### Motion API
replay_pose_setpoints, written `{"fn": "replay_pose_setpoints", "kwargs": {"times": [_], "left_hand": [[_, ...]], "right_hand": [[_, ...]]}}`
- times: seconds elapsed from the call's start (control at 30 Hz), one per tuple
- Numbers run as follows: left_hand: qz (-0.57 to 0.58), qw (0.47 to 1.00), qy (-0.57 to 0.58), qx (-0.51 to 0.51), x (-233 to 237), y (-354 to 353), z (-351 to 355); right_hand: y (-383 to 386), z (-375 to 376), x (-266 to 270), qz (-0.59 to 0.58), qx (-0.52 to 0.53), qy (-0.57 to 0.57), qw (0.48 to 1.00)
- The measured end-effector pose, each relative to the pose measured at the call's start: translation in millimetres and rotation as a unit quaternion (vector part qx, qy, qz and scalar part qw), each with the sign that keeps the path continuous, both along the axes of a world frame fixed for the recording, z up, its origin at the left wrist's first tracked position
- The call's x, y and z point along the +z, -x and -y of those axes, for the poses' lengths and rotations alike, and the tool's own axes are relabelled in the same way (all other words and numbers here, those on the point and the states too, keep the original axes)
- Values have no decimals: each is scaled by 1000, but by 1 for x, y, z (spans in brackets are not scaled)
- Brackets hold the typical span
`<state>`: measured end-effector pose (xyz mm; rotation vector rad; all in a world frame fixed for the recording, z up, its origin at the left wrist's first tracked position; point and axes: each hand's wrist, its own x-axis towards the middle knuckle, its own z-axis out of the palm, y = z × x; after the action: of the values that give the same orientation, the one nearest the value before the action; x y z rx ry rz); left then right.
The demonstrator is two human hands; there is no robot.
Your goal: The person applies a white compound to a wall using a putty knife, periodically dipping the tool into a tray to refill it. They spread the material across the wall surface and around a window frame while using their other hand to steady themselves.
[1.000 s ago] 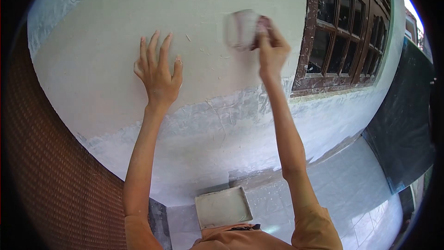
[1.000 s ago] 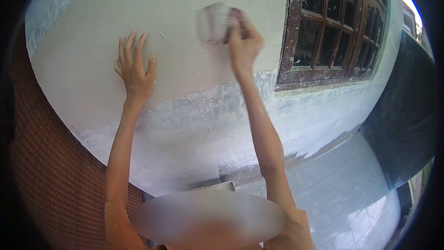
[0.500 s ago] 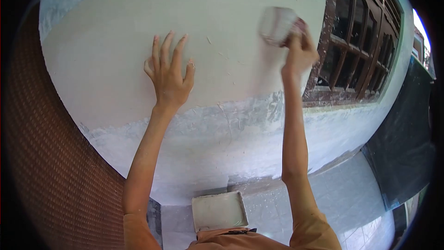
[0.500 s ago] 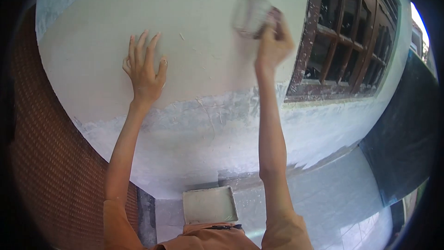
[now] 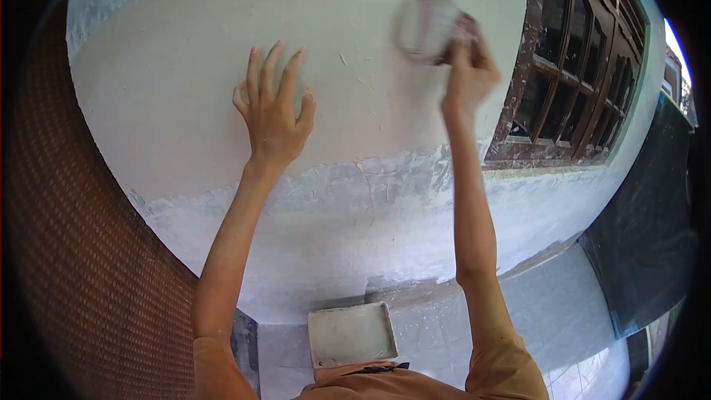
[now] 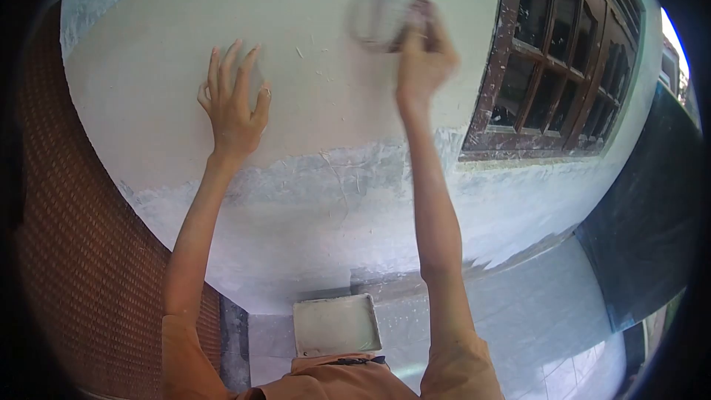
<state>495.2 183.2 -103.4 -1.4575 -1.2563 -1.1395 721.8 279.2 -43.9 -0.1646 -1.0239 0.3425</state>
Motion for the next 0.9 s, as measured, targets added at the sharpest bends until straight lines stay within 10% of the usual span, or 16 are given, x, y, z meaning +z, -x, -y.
{"fn": "replay_pose_setpoints", "kwargs": {"times": [0.33,0.57,0.7,0.9], "left_hand": [[5,1000,16,9,-9,4,8],[3,1000,4,-13,-9,-11,-9],[8,1000,14,0,-14,-3,-2],[18,1000,0,-13,-14,-21,-21]], "right_hand": [[-32,-5,-1,-64,-17,-19,998],[5,-19,-37,133,-22,21,991],[-48,-8,-26,-70,-4,31,997],[27,-3,-34,70,47,24,996]]}}
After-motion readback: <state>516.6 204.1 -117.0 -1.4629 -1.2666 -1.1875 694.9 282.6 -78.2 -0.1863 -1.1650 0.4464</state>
